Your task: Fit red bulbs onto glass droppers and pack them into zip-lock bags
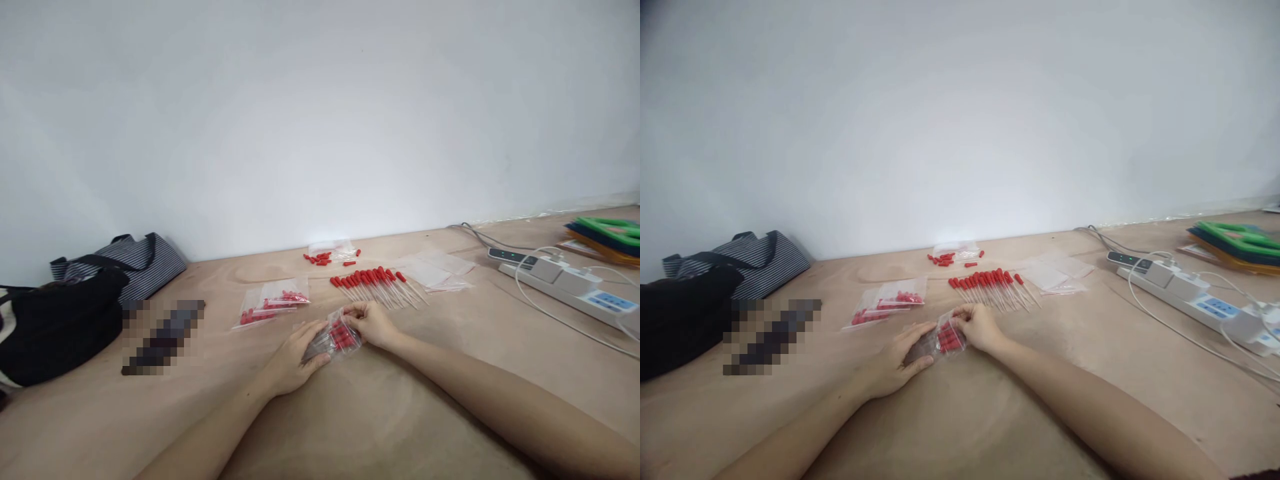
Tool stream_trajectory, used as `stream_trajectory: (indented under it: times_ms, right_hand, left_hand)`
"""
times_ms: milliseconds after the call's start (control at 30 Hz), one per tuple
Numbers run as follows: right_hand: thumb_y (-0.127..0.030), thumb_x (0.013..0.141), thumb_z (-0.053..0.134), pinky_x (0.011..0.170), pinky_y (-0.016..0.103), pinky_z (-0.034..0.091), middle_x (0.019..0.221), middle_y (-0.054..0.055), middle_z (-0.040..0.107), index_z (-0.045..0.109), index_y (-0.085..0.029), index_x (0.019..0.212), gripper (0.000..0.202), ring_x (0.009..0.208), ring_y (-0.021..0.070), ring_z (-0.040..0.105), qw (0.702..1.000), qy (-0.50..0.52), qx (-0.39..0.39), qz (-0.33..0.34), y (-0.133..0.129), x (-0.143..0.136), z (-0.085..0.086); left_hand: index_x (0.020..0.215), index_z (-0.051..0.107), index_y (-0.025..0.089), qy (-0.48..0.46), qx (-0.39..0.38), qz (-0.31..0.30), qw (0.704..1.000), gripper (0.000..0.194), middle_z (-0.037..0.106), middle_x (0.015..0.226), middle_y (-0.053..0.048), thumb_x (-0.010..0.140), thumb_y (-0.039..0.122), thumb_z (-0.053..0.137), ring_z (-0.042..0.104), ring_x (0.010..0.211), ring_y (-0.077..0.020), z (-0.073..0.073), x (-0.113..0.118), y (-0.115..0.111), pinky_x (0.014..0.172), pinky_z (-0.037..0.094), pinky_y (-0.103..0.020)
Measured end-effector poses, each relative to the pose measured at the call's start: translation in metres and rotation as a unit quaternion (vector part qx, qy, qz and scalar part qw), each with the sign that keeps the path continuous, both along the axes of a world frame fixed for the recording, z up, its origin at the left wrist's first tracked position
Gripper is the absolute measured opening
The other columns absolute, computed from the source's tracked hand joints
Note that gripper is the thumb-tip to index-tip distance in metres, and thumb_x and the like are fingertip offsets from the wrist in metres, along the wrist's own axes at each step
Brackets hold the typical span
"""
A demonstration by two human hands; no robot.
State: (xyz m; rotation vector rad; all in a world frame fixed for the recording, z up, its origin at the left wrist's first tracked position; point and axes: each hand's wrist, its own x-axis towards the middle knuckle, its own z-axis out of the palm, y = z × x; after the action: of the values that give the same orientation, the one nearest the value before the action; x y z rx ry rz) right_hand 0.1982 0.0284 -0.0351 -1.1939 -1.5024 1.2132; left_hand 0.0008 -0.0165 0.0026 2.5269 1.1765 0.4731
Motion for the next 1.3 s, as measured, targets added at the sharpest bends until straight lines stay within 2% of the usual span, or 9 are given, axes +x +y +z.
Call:
stream_trajectory:
  times_ms: [200,333,433,533,667,800,1000,1167,1300]
  right_hand:
    - [-0.029,0.068,0.055,0.047,0.021,0.039,0.056,0.0,0.061,0.061,-0.016,0.061,0.016,0.049,0.0102,0.052,0.996,-0.058,0.058,0.019,0.003,0.003,-0.005]
    - [-0.034,0.07,0.052,0.053,0.024,0.04,0.061,0.002,0.063,0.06,-0.016,0.062,0.021,0.056,0.0135,0.054,0.986,-0.114,0.099,-0.069,0.012,0.031,0.006]
    - [-0.033,0.07,0.052,0.059,0.026,0.04,0.071,0.003,0.065,0.061,-0.019,0.069,0.016,0.065,0.0168,0.057,0.933,-0.272,0.117,-0.202,0.023,0.07,0.02]
    - [-0.034,0.07,0.051,0.061,0.03,0.04,0.081,0.008,0.065,0.062,-0.02,0.082,0.021,0.076,0.0228,0.059,0.865,-0.401,0.052,-0.298,0.035,0.107,0.026]
    - [-0.036,0.071,0.051,0.062,0.032,0.041,0.087,0.013,0.065,0.06,-0.018,0.093,0.03,0.082,0.0257,0.059,0.833,-0.462,-0.004,-0.305,0.046,0.128,0.018]
    - [-0.031,0.071,0.051,0.064,0.033,0.042,0.088,0.015,0.063,0.058,-0.016,0.096,0.03,0.083,0.0268,0.059,0.835,-0.465,-0.003,-0.295,0.052,0.124,0.011]
    - [-0.02,0.077,0.041,0.069,0.031,0.043,0.092,0.017,0.059,0.037,-0.007,0.119,0.044,0.083,0.0234,0.058,0.867,-0.412,0.062,-0.274,0.047,0.119,0.03]
    - [-0.028,0.078,0.041,0.049,0.027,0.046,0.076,-0.001,0.051,0.01,-0.018,0.128,0.06,0.046,0.0112,0.051,0.974,-0.096,0.116,-0.167,0.009,0.095,0.029]
    - [-0.032,0.073,0.048,0.049,0.027,0.049,0.074,-0.005,0.045,0.022,-0.023,0.112,0.048,0.047,0.0089,0.051,0.975,0.089,0.101,-0.177,-0.012,0.066,0.011]
  left_hand:
    - [0.123,0.04,0.022,-0.006,0.033,0.015,0.999,0.047,0.047,0.127,-0.007,0.08,0.034,0.05,0.039,0.119,-0.0241,-0.008,-0.004,0.003,0.103,0.025,-0.046]
    - [0.117,0.048,0.024,-0.015,0.07,0.027,0.997,0.039,0.053,0.12,-0.006,0.08,0.034,0.049,0.041,0.117,-0.0242,-0.009,-0.008,0.004,0.103,0.025,-0.047]
    - [0.113,0.052,0.023,-0.018,0.062,0.016,0.998,0.034,0.054,0.118,-0.007,0.081,0.033,0.049,0.045,0.113,-0.0235,-0.006,-0.009,0.002,0.099,0.032,-0.044]
    - [0.113,0.053,0.024,-0.014,0.03,0.003,0.999,0.034,0.054,0.12,-0.006,0.081,0.033,0.048,0.047,0.111,-0.0228,-0.004,-0.009,0.001,0.095,0.038,-0.041]
    - [0.119,0.049,0.026,-0.006,-0.004,-0.015,1.0,0.036,0.05,0.126,-0.004,0.084,0.032,0.045,0.043,0.116,-0.0216,-0.004,-0.008,0.002,0.1,0.031,-0.044]
    - [0.124,0.043,0.03,0.025,-0.029,-0.041,0.998,0.038,0.044,0.13,-0.002,0.086,0.031,0.041,0.034,0.123,-0.0208,-0.002,-0.005,0.002,0.104,0.017,-0.05]
    - [0.126,0.039,0.026,0.032,-0.016,-0.02,0.999,0.043,0.042,0.132,-0.004,0.084,0.032,0.045,0.033,0.124,-0.0209,0.002,-0.002,-0.002,0.104,0.019,-0.048]
    - [0.125,0.042,0.022,0.038,-0.015,-0.017,0.999,0.043,0.045,0.13,-0.006,0.083,0.032,0.046,0.035,0.122,-0.022,0.002,-0.002,-0.002,0.104,0.021,-0.047]
    - [0.126,0.04,0.022,0.038,-0.01,-0.016,0.999,0.041,0.043,0.131,-0.005,0.087,0.033,0.04,0.034,0.123,-0.0213,0.0,-0.003,0.0,0.105,0.021,-0.046]
